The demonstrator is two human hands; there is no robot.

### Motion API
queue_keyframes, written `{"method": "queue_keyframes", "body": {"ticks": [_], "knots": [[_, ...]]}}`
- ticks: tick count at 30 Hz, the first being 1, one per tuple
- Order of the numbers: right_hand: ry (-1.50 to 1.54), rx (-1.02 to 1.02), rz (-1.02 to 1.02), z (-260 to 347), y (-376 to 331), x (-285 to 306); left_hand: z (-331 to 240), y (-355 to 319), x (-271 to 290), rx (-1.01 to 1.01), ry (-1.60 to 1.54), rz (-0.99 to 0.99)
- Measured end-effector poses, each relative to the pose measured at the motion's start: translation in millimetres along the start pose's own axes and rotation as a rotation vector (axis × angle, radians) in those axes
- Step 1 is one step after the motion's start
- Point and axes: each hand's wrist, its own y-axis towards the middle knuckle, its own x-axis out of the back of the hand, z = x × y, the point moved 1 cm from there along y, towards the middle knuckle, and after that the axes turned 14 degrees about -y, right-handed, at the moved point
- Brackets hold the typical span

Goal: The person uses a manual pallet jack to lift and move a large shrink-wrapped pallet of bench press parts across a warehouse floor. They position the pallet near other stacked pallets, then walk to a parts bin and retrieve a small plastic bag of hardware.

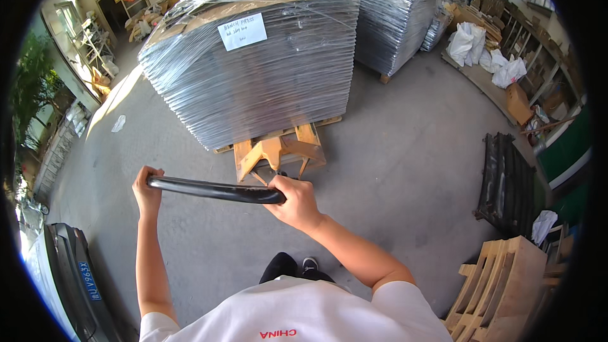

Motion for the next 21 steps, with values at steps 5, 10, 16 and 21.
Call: {"method": "queue_keyframes", "body": {"ticks": [5, 10, 16, 21], "knots": [[-0.014, -0.062, -0.151, 15.3, -10.1, -1.9, 54.3, -13.5, -28.2, 0.271, -0.764, -0.265], [0.012, -0.099, -0.261, 20.3, -10.7, 6.4, 72.0, -35.8, -31.7, 0.472, -0.902, -0.335], [-0.025, -0.082, -0.385, 18.7, -67.6, 31.4, -18.3, -135.3, 2.0, 0.379, -0.810, -0.548], [0.080, 0.071, -0.311, -44.9, -70.7, 87.1, -138.5, -314.7, -2.5, 0.222, -0.676, -0.782]]}}
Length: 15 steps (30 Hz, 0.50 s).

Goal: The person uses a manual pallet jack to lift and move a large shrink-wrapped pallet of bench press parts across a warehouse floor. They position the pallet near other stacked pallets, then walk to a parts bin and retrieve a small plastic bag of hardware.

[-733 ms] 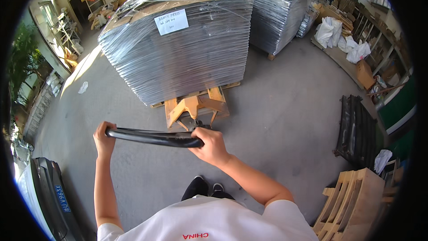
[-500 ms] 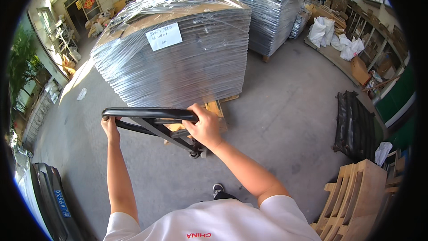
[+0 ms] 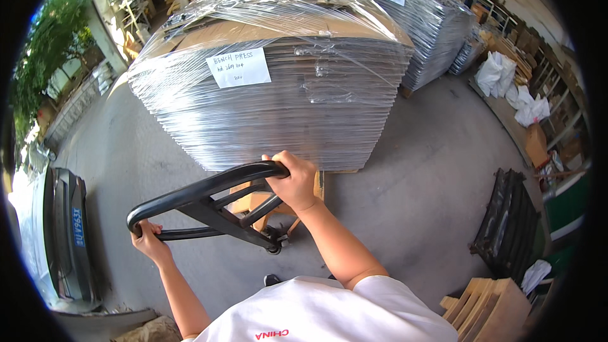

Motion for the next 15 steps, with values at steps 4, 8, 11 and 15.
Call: {"method": "queue_keyframes", "body": {"ticks": [4, 8, 11, 15], "knots": [[0.163, 0.102, 0.113, -64.9, 36.4, 58.5, -60.6, -138.9, -43.7, -0.105, 0.099, -0.234], [0.391, 0.232, 0.189, -208.7, 113.0, 168.0, -76.7, -325.9, -214.7, -0.274, 0.117, -0.438], [0.539, 0.274, 0.200, -428.7, 191.3, 318.5, -23.5, -542.1, -421.5, -0.397, 0.275, -0.727], [0.538, 0.248, 0.259, -820.7, 298.6, 555.6, 93.2, -853.2, -765.9, -0.458, 0.327, -0.715]]}}
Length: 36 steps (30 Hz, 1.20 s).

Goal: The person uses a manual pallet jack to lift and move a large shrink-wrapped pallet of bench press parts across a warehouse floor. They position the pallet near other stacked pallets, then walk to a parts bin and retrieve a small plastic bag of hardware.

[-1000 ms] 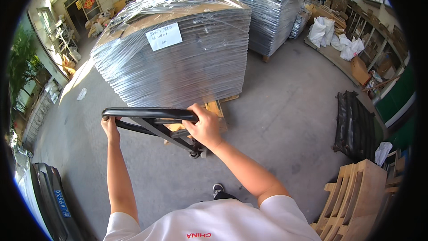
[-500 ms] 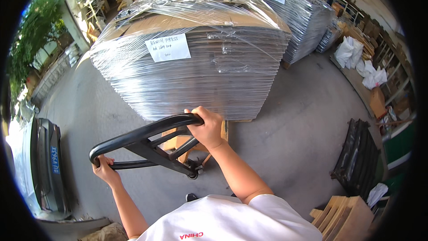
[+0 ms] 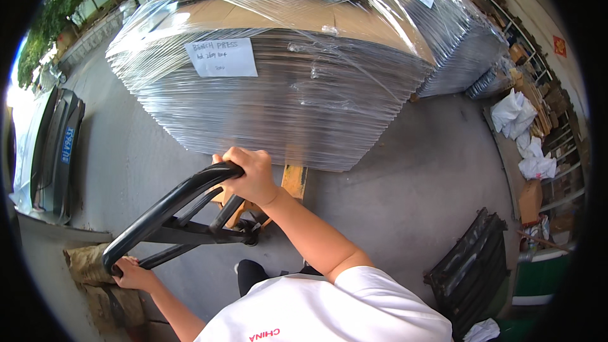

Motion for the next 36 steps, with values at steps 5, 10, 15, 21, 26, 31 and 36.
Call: {"method": "queue_keyframes", "body": {"ticks": [5, 10, 15, 21, 26, 31, 36], "knots": [[-0.060, -0.050, -0.011, -296.9, -54.2, 508.4, -141.8, -560.0, -125.6, 0.157, 0.000, -0.080], [-0.084, -0.179, -0.068, -492.4, -93.0, 790.6, -164.0, -888.6, -180.1, 0.214, -0.382, 0.230], [-0.111, -0.350, -0.024, -510.7, -134.1, 623.1, -30.6, -816.6, -173.1, 0.411, -0.421, -0.062], [-0.066, -0.315, -0.085, -605.7, 43.0, 415.4, 96.2, -668.6, -378.1, -0.003, -0.133, 0.081], [-0.049, -0.264, -0.046, -745.8, 189.3, 292.1, 210.9, -615.7, -545.8, 0.086, -0.347, 0.162], [0.012, -0.239, -0.032, -800.6, 172.5, 198.2, 277.3, -590.8, -557.2, 0.156, -0.603, 0.573], [0.062, -0.189, -0.056, -840.7, 197.4, 230.2, 233.8, -703.4, -556.0, 0.141, -0.494, 0.204]]}}
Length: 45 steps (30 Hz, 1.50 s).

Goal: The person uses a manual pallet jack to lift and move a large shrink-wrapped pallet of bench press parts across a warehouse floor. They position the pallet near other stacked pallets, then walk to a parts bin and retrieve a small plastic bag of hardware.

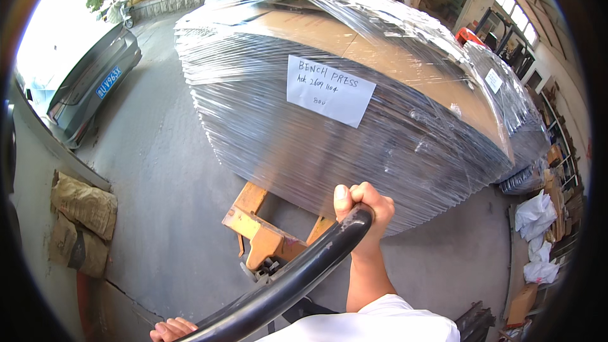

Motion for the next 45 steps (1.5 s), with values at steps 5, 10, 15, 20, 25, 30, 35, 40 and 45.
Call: {"method": "queue_keyframes", "body": {"ticks": [5, 10, 15, 20, 25, 30, 35, 40, 45], "knots": [[-0.006, 0.025, 0.038, -120.4, 96.1, 77.8, 79.8, -128.1, -70.7, -0.082, 0.776, -0.442], [0.041, 0.086, 0.103, -285.9, 162.6, 191.3, 177.8, -277.2, -262.8, -0.147, 0.488, -0.508], [0.197, 0.140, 0.142, -368.1, 362.4, 245.2, 286.3, -271.3, -492.6, -0.191, 0.386, -0.549], [0.201, 0.202, 0.228, -394.6, 505.4, 185.8, 379.4, -189.1, -609.5, -0.189, 0.260, -0.582], [0.233, 0.183, 0.228, -450.2, 591.6, 46.9, 478.7, -75.0, -630.1, -0.156, 0.145, -0.606], [0.169, 0.182, 0.199, -418.0, 556.6, 21.9, 482.0, -46.6, -581.6, -0.114, 0.010, -0.640], [0.075, 0.118, 0.104, -345.4, 575.0, -64.2, 454.2, 102.6, -544.2, -0.018, -0.013, -0.606], [-0.028, 0.072, 0.023, -320.9, 606.2, -125.0, 466.4, 205.3, -550.6, 0.061, -0.038, -0.602], [-0.166, 0.065, -0.058, -318.4, 609.6, -169.9, 494.5, 276.2, -523.4, 0.099, -0.061, -0.685]]}}
